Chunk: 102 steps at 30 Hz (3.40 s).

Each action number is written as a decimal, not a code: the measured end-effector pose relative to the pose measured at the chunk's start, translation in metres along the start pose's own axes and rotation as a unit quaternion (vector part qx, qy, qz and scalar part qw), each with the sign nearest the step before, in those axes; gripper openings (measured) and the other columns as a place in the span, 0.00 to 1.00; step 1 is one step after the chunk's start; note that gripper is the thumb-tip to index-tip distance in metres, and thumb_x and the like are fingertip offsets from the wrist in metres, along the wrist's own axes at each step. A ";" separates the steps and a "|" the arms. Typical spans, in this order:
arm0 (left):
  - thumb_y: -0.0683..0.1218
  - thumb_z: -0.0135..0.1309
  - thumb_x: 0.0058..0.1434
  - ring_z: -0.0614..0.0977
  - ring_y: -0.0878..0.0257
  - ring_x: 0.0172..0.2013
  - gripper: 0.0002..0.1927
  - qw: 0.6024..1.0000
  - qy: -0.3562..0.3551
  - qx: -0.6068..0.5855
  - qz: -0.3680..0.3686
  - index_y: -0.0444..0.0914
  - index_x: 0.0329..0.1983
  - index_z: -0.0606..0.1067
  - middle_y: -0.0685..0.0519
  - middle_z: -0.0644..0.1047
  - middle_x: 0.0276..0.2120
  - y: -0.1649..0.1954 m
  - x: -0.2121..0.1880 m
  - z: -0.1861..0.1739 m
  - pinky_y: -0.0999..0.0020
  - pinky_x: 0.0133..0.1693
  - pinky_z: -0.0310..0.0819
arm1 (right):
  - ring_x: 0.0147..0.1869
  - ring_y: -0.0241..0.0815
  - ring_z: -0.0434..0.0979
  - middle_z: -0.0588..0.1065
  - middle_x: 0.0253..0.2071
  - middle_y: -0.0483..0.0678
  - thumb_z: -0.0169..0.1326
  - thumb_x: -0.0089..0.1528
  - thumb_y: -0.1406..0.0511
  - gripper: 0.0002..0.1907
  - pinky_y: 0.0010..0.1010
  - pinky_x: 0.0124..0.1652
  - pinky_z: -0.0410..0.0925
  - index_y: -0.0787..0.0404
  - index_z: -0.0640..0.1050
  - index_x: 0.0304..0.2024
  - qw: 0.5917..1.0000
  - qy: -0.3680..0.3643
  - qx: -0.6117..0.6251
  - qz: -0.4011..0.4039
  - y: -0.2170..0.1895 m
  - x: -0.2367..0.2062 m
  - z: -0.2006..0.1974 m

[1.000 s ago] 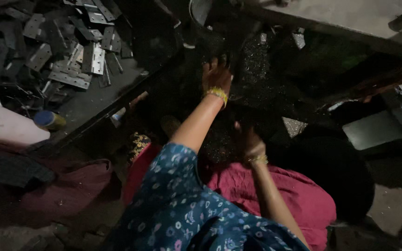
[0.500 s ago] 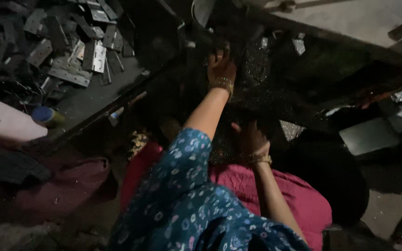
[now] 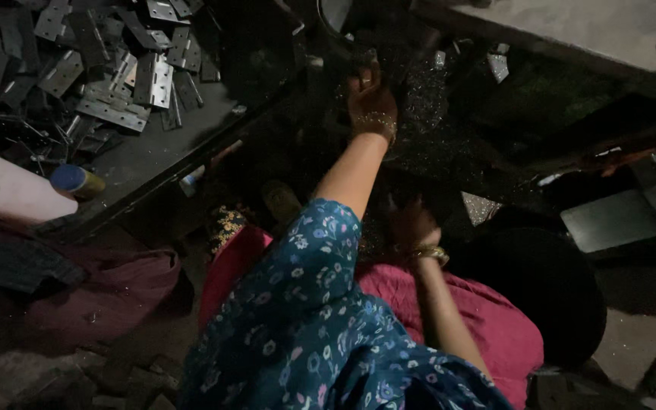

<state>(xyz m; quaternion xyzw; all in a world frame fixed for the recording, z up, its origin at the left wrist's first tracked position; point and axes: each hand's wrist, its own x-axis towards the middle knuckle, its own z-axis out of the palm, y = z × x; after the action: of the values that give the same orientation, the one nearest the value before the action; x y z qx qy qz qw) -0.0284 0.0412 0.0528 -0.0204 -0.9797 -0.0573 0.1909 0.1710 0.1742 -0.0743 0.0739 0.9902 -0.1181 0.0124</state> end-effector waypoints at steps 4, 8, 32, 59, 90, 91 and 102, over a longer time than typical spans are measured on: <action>0.48 0.47 0.59 0.65 0.52 0.65 0.22 1.000 0.024 0.009 0.004 0.42 0.55 0.78 0.49 0.64 0.70 -0.012 -0.003 -0.001 0.51 0.57 0.62 | 0.30 0.51 0.75 0.76 0.28 0.55 0.50 0.64 0.56 0.17 0.43 0.30 0.70 0.63 0.81 0.36 0.992 0.045 -0.054 -0.106 -0.007 -0.022 0.038; 0.48 0.47 0.62 0.73 0.48 0.57 0.13 0.990 0.023 -0.141 -0.007 0.45 0.43 0.81 0.48 0.74 0.61 -0.055 -0.013 -0.013 0.47 0.52 0.67 | 0.25 0.47 0.73 0.76 0.27 0.52 0.47 0.65 0.61 0.16 0.40 0.27 0.69 0.62 0.81 0.30 0.993 0.013 0.053 -0.101 -0.006 -0.029 0.045; 0.35 0.50 0.65 0.81 0.43 0.45 0.14 0.983 0.028 -0.106 -0.151 0.35 0.54 0.74 0.40 0.74 0.55 -0.292 -0.004 -0.028 0.51 0.43 0.76 | 0.57 0.63 0.74 0.74 0.53 0.60 0.65 0.62 0.65 0.24 0.48 0.55 0.69 0.66 0.74 0.57 0.945 0.257 0.156 -0.126 -0.091 -0.022 -0.128; 0.51 0.56 0.57 0.71 0.45 0.59 0.16 0.984 -0.002 -0.175 0.042 0.42 0.47 0.82 0.42 0.70 0.69 -0.025 -0.066 0.008 0.47 0.48 0.70 | 0.44 0.70 0.80 0.78 0.37 0.68 0.50 0.65 0.42 0.34 0.55 0.41 0.73 0.70 0.74 0.44 0.997 -0.066 0.024 -0.041 -0.028 0.006 -0.067; 0.47 0.44 0.70 0.64 0.51 0.69 0.19 0.992 -0.091 0.039 0.076 0.48 0.64 0.71 0.53 0.63 0.73 -0.017 -0.030 0.013 0.47 0.65 0.55 | 0.40 0.56 0.84 0.81 0.37 0.58 0.48 0.65 0.57 0.17 0.45 0.38 0.76 0.60 0.84 0.38 0.987 -0.128 -0.044 -0.082 -0.001 0.002 -0.008; 0.47 0.44 0.70 0.64 0.50 0.68 0.23 0.994 -0.074 0.017 0.079 0.47 0.69 0.67 0.52 0.66 0.70 -0.018 -0.030 0.012 0.44 0.66 0.54 | 0.40 0.56 0.84 0.81 0.37 0.58 0.48 0.64 0.57 0.17 0.45 0.38 0.76 0.60 0.84 0.37 0.991 -0.110 -0.035 -0.070 -0.002 0.005 -0.009; 0.45 0.43 0.69 0.65 0.50 0.68 0.26 0.992 -0.033 -0.088 0.087 0.48 0.71 0.66 0.53 0.66 0.70 -0.032 -0.033 0.009 0.40 0.66 0.51 | 0.37 0.59 0.83 0.80 0.35 0.60 0.56 0.55 0.55 0.19 0.47 0.35 0.74 0.61 0.81 0.42 0.992 -0.094 0.033 -0.081 -0.008 -0.005 -0.017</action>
<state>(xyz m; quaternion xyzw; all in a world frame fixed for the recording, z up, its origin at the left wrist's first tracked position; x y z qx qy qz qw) -0.0026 0.0098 0.0287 -0.1241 -0.9712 -0.1261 0.1597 0.1744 0.1703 -0.0554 -0.0178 0.9830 -0.1573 0.0932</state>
